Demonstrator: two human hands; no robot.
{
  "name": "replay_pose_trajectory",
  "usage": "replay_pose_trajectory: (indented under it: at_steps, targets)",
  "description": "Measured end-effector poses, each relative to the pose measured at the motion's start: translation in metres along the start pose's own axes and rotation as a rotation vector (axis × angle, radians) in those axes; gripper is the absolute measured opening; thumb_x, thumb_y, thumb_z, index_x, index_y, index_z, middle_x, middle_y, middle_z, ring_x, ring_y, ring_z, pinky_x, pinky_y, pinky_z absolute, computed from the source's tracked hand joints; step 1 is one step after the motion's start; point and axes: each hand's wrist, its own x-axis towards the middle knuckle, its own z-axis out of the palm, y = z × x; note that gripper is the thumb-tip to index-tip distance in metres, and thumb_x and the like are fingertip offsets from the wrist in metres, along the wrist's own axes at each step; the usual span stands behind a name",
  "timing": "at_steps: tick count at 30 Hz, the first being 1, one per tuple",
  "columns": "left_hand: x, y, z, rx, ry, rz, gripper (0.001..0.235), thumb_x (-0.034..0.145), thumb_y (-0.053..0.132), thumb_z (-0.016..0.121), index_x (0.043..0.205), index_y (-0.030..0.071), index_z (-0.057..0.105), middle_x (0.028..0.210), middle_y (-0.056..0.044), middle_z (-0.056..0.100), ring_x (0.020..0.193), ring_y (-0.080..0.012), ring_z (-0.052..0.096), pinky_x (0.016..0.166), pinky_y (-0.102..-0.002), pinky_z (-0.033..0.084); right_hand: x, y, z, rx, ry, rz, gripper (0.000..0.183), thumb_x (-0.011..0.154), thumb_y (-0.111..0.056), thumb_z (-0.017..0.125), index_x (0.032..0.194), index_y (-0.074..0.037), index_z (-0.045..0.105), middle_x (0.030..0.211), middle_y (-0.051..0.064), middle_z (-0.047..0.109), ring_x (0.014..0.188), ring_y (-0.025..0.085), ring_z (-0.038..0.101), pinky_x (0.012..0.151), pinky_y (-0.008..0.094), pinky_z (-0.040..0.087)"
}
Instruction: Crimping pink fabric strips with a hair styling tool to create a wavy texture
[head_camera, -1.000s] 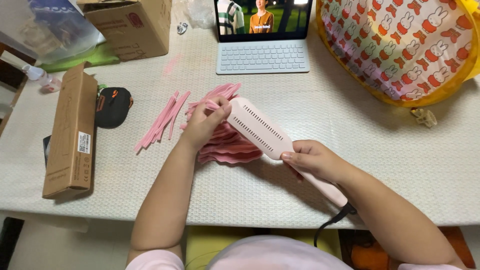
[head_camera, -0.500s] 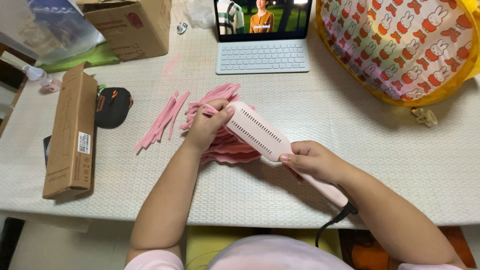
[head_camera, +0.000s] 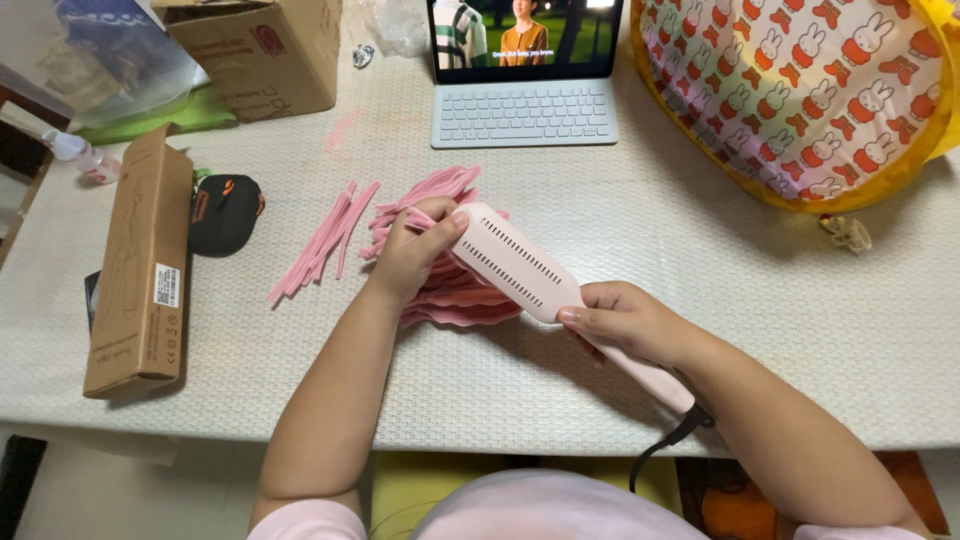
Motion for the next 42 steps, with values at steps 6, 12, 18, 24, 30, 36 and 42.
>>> replay_pose_trajectory:
  at_steps: [6,12,18,24,30,36,42]
  targets:
    - [-0.004,0.024,0.011,-0.01,0.001,-0.008,0.025,0.096,0.02,0.067,0.076,0.006,0.064,0.063,0.0,0.056,0.065,-0.0072,0.049,0.064,-0.021,0.039,0.002,0.003,0.0,0.014,-0.01,-0.013,0.03,0.096,-0.021,0.068,0.08,0.004,0.071,0.053,0.011,0.062,0.046,0.019,0.067,0.05,0.032,0.058]
    - [-0.004,0.019,0.008,-0.004,0.005,-0.013,0.022,0.095,0.019,0.067,0.077,0.007,0.065,0.063,0.001,0.053,0.065,-0.0075,0.047,0.065,-0.021,0.038,0.001,0.002,0.002,0.041,0.006,-0.014,0.029,0.095,-0.019,0.069,0.078,0.005,0.069,0.052,0.012,0.061,0.046,0.019,0.065,0.048,0.032,0.057]
    - [-0.005,0.027,0.01,-0.001,0.002,-0.035,0.022,0.096,0.019,0.066,0.077,0.007,0.065,0.062,0.002,0.053,0.065,-0.0067,0.047,0.065,-0.02,0.038,0.001,0.005,0.0,0.034,0.01,-0.017,0.03,0.095,-0.02,0.07,0.078,0.005,0.07,0.052,0.012,0.063,0.046,0.019,0.066,0.048,0.033,0.058]
    - [-0.006,0.039,0.015,0.005,-0.002,-0.031,0.024,0.096,0.021,0.065,0.076,0.008,0.063,0.063,0.002,0.051,0.065,-0.0072,0.045,0.065,-0.021,0.036,0.0,0.002,0.003,0.018,0.007,-0.025,0.031,0.095,-0.02,0.069,0.076,0.003,0.068,0.051,0.013,0.062,0.045,0.02,0.066,0.048,0.033,0.057]
    - [0.0,-0.018,-0.011,-0.008,-0.01,-0.035,0.024,0.096,0.02,0.066,0.076,0.008,0.063,0.062,0.002,0.051,0.064,-0.0067,0.046,0.064,-0.02,0.036,0.001,0.008,-0.001,0.018,0.002,-0.031,0.031,0.095,-0.02,0.069,0.075,0.003,0.068,0.051,0.013,0.063,0.045,0.02,0.067,0.048,0.033,0.058]
    - [-0.002,0.002,-0.003,-0.003,-0.004,-0.038,0.023,0.096,0.02,0.067,0.077,0.007,0.065,0.062,0.002,0.051,0.065,-0.0069,0.046,0.065,-0.02,0.037,-0.001,0.004,0.0,0.008,0.001,-0.009,0.031,0.095,-0.022,0.069,0.077,0.003,0.069,0.052,0.013,0.063,0.045,0.02,0.066,0.049,0.033,0.057]
    - [-0.001,-0.022,-0.012,0.015,0.01,-0.048,0.023,0.096,0.02,0.067,0.077,0.008,0.065,0.063,0.003,0.05,0.066,-0.0065,0.045,0.064,-0.02,0.036,-0.002,0.001,0.001,0.008,0.007,-0.001,0.031,0.095,-0.023,0.069,0.077,0.002,0.069,0.052,0.012,0.063,0.044,0.02,0.066,0.048,0.032,0.057]
